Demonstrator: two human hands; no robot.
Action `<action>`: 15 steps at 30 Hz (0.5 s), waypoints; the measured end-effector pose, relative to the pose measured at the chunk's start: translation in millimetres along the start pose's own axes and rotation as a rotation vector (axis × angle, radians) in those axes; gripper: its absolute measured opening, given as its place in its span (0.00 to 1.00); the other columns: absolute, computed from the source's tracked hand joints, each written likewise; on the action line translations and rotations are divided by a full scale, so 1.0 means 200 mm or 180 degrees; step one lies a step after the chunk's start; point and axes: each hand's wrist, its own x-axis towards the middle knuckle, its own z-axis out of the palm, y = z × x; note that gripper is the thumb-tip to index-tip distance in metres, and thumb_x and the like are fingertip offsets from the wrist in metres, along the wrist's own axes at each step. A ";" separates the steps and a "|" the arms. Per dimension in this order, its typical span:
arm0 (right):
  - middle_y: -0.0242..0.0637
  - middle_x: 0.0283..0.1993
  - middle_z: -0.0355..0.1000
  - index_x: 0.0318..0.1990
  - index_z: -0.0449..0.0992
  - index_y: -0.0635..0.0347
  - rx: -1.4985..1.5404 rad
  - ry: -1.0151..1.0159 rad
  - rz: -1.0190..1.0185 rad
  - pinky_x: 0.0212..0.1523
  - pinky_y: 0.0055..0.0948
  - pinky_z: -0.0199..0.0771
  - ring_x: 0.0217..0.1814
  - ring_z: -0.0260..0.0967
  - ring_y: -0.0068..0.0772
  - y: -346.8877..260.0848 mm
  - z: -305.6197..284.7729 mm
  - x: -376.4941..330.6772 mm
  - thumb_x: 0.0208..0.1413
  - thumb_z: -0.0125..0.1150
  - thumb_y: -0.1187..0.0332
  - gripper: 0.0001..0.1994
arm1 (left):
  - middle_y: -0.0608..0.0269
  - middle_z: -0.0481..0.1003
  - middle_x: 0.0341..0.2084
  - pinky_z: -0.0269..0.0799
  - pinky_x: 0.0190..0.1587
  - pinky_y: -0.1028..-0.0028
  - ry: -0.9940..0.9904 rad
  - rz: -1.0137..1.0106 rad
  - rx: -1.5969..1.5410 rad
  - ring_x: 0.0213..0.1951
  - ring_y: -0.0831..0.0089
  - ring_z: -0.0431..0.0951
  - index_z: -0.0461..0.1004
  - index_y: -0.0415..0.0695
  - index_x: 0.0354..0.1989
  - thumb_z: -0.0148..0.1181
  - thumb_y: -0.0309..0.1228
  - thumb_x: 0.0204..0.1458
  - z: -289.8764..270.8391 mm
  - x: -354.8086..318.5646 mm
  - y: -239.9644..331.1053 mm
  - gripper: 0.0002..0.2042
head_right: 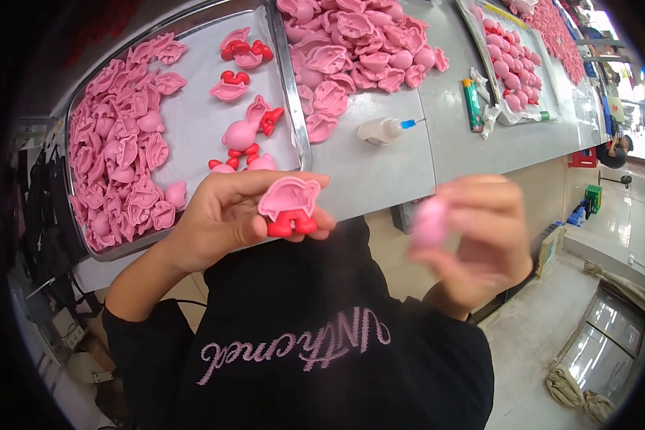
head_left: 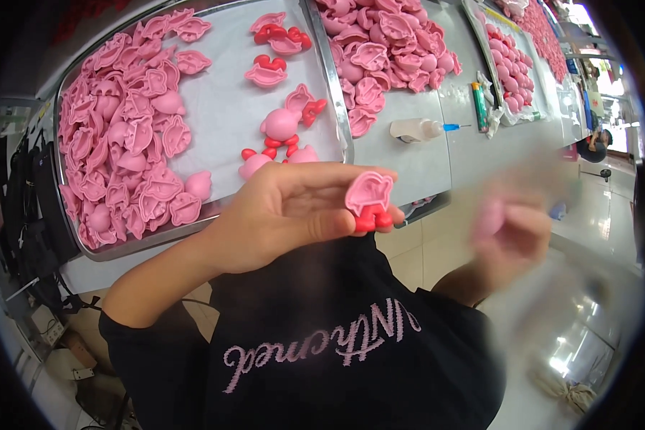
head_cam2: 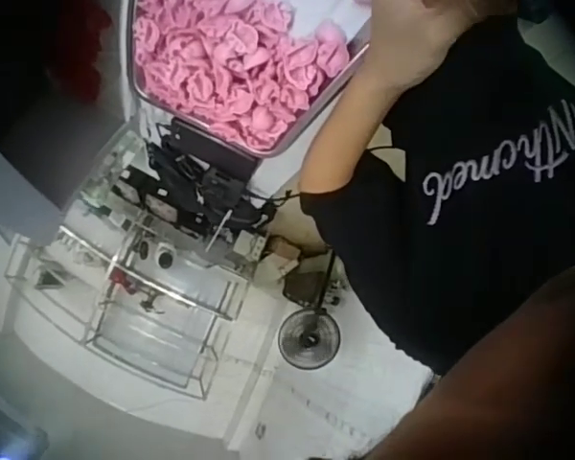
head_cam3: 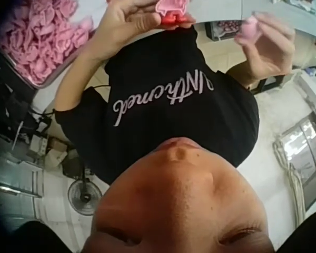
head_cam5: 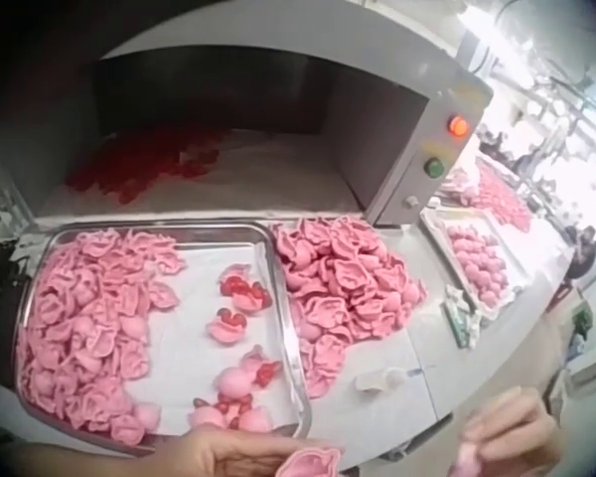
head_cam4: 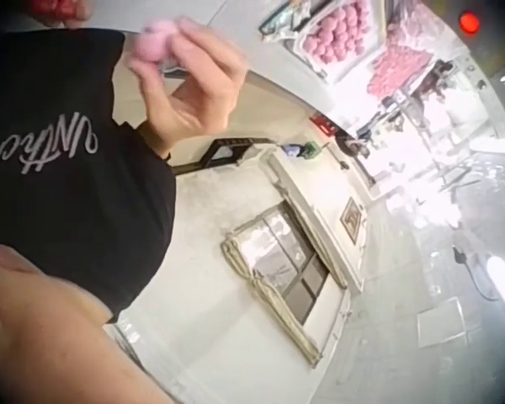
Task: Assembling pink plastic toy components by applying glue from a bottle, joining parts, and wiping away excess adhesive.
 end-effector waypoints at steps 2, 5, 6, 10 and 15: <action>0.46 0.33 0.70 0.33 0.73 0.66 0.0228 -0.1557 -0.0474 0.34 0.26 0.68 0.34 0.68 0.35 0.00 0.09 0.06 0.28 0.70 0.76 0.18 | 0.53 0.70 0.42 0.64 0.50 0.74 -0.0070 -0.0056 0.0038 0.46 0.70 0.70 0.59 0.33 0.53 0.53 0.29 0.51 0.00 -0.01 -0.01 0.22; 0.45 0.33 0.70 0.31 0.71 0.63 -0.0086 -0.2116 -0.0569 0.31 0.30 0.66 0.33 0.66 0.38 0.02 0.15 0.11 0.28 0.72 0.67 0.20 | 0.54 0.68 0.43 0.63 0.50 0.74 -0.0075 -0.0042 0.0160 0.46 0.72 0.69 0.58 0.32 0.53 0.52 0.24 0.50 0.01 -0.02 -0.02 0.21; 0.45 0.32 0.70 0.31 0.71 0.62 -0.0082 -0.2151 -0.0469 0.31 0.29 0.66 0.33 0.66 0.39 0.03 0.16 0.10 0.27 0.72 0.66 0.20 | 0.55 0.67 0.44 0.63 0.51 0.74 -0.0151 -0.0029 -0.0025 0.47 0.72 0.68 0.57 0.32 0.53 0.52 0.23 0.50 0.02 -0.02 -0.03 0.21; 0.44 0.31 0.70 0.30 0.71 0.62 -0.0060 -0.2217 -0.0397 0.31 0.29 0.66 0.32 0.66 0.38 0.03 0.18 0.10 0.27 0.72 0.66 0.19 | 0.55 0.66 0.44 0.63 0.51 0.74 -0.0259 0.0060 -0.0321 0.47 0.72 0.67 0.57 0.32 0.53 0.51 0.21 0.50 0.02 -0.01 -0.04 0.21; 0.43 0.33 0.72 0.31 0.75 0.62 0.0457 -0.1858 -0.0433 0.29 0.22 0.65 0.30 0.69 0.31 0.08 0.21 0.07 0.26 0.69 0.73 0.17 | 0.55 0.67 0.43 0.64 0.50 0.75 -0.0185 0.0141 -0.0352 0.46 0.72 0.68 0.57 0.32 0.53 0.51 0.21 0.50 0.02 -0.01 -0.05 0.21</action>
